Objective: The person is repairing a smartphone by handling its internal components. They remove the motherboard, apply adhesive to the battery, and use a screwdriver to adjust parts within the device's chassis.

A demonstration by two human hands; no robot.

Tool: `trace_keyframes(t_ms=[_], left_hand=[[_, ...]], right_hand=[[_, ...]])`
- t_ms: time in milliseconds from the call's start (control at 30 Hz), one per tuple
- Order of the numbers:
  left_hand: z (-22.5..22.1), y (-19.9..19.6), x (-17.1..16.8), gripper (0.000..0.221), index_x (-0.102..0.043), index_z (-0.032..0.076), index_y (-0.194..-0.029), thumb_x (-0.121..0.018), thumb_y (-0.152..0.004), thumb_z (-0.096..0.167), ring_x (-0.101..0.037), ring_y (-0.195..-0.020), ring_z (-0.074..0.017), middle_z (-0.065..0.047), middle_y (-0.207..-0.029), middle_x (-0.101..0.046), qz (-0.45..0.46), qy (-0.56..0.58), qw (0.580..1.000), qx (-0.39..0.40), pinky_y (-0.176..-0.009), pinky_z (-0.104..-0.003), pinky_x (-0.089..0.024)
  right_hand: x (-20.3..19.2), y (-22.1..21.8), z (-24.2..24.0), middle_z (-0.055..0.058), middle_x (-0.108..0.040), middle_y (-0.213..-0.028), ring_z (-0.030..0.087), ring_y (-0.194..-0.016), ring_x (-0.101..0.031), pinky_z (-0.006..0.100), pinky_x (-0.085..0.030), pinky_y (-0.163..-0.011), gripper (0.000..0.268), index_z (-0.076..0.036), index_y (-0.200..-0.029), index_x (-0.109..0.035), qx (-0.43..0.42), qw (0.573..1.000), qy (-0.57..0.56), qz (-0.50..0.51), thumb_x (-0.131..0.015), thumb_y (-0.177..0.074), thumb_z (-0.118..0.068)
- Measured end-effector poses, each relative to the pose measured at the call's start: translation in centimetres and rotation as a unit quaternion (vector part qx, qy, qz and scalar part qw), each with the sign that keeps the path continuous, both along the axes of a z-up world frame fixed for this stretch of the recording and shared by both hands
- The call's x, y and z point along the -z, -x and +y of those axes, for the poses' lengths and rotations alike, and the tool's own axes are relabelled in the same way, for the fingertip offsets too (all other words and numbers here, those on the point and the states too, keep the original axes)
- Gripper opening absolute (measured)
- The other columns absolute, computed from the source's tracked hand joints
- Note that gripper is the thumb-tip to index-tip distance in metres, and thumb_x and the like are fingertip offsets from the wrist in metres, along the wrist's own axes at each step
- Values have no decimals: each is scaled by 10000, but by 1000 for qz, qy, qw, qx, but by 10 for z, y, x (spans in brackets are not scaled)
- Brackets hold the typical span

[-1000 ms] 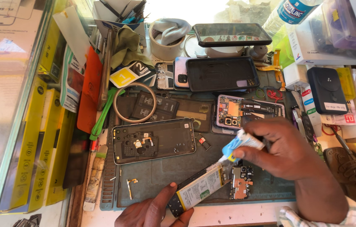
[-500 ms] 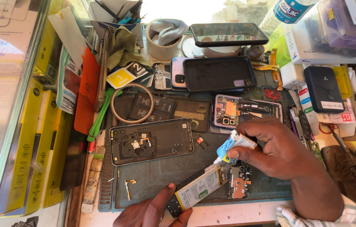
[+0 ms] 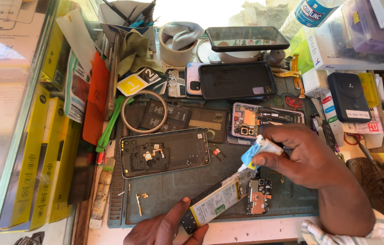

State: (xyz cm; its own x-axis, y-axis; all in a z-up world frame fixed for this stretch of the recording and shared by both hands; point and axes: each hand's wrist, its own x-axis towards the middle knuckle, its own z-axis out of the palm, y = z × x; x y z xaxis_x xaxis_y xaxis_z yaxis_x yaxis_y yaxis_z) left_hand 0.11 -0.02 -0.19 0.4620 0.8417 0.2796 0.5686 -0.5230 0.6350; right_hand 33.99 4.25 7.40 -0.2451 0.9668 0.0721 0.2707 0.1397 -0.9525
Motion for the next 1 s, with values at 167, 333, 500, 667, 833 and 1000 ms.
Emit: trace_keyframes(t_ms=[167, 333, 500, 667, 833, 1000], left_hand=[[0, 0, 1, 757, -630, 34, -1273, -954, -664, 346, -778, -591, -237, -152, -730, -774, 1, 10, 1000, 5, -507, -373, -608], [1, 1, 0, 723, -625, 27, -1236, -951, -673, 344, -781, -602, -232, -145, -725, -770, 1, 1, 1000, 8, -520, -369, -610], [2, 1, -2, 733, -625, 32, -1260, -951, -684, 346, -779, -576, -215, -136, -681, -764, -2, -12, 1000, 17, -522, -359, -610], [3, 0, -4, 721, -633, 26, -1227, -956, -664, 340, -775, -583, -231, -140, -701, -765, 3, -5, 1000, 11, -503, -364, -605], [3, 0, -4, 721, -629, 22, -1230, -954, -672, 342, -782, -576, -223, -146, -684, -767, -1, -7, 1000, 11, -526, -364, -613], [3, 0, -2, 716, -630, 16, -1231, -952, -678, 339, -788, -615, -241, -158, -731, -775, 1, 3, 1000, 13, -529, -369, -616]], right_hand=[[9, 8, -1, 44, -674, -742, 67, -680, -577, 272, -474, -581, 179, 26, -972, -702, -19, 999, -6, -31, -801, -873, -85], [5, 6, 2, 35, -683, -769, 58, -674, -598, 259, -481, -574, 251, 34, -1045, -685, -13, 998, -39, -47, -792, -854, -90], [0, -1, -1, 52, -739, -846, 71, -745, -607, 270, -504, -624, 274, 50, -1114, -697, 15, 999, 28, -7, -756, -870, -60], [17, 9, -4, 37, -662, -787, 71, -725, -558, 273, -467, -605, 158, 40, -1007, -698, -36, 999, 25, 17, -776, -916, -64], [12, 3, 0, 39, -683, -795, 61, -702, -594, 258, -478, -603, 204, 35, -1044, -701, -25, 1000, 13, -5, -787, -896, -76], [4, -4, -4, 101, -768, -832, 87, -693, -647, 282, -544, -575, 313, 64, -1145, -734, 58, 994, 95, -1, -780, -851, -35]])
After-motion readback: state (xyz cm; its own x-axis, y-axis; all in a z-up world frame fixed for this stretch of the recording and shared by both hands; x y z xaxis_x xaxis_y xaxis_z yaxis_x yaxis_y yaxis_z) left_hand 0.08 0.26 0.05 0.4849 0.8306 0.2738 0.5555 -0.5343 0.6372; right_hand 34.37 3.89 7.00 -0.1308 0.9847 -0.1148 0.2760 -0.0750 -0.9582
